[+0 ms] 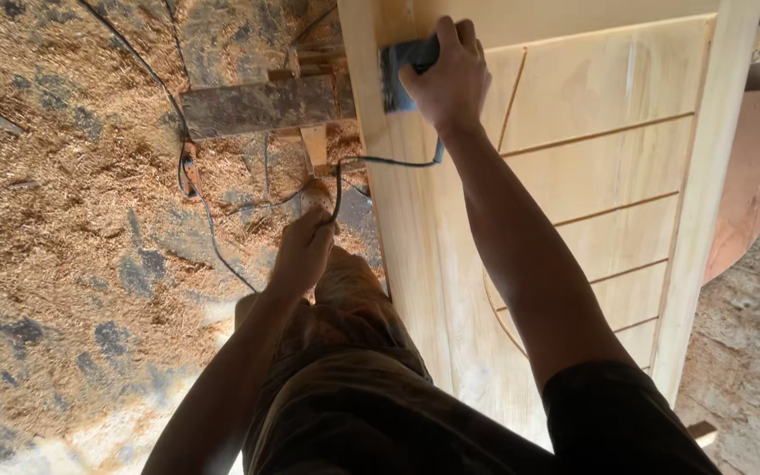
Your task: The person uses an electric sander to smooth the surface of a large wooden door panel. They move the sander systematically across the flat surfaces and along the edges of the panel, which is resting on supports in a workshop.
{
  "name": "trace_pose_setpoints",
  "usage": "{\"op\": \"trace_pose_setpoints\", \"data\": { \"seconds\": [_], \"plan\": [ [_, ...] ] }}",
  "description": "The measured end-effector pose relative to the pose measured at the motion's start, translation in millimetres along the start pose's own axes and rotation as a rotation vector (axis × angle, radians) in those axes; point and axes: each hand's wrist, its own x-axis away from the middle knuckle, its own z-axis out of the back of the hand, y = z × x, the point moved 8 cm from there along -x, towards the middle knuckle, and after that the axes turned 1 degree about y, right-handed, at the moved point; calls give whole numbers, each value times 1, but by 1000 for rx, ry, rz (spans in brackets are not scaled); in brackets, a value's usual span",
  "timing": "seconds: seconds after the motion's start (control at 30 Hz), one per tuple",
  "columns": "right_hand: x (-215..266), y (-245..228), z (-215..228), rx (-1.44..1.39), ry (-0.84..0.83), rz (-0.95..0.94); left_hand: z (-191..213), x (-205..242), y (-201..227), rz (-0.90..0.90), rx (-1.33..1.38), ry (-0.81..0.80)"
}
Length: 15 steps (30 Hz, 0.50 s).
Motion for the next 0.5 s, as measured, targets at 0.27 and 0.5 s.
{"op": "trace_pose_setpoints", "data": {
  "seconds": [0.27,0.5],
  "plan": [
    [133,-20,23,-41,-173,-85,-5,15,-22,74,-83,-64],
    [154,-28,27,-7,-107,-129,-6,31,-17,-8,-38,-60]
  ]
}}
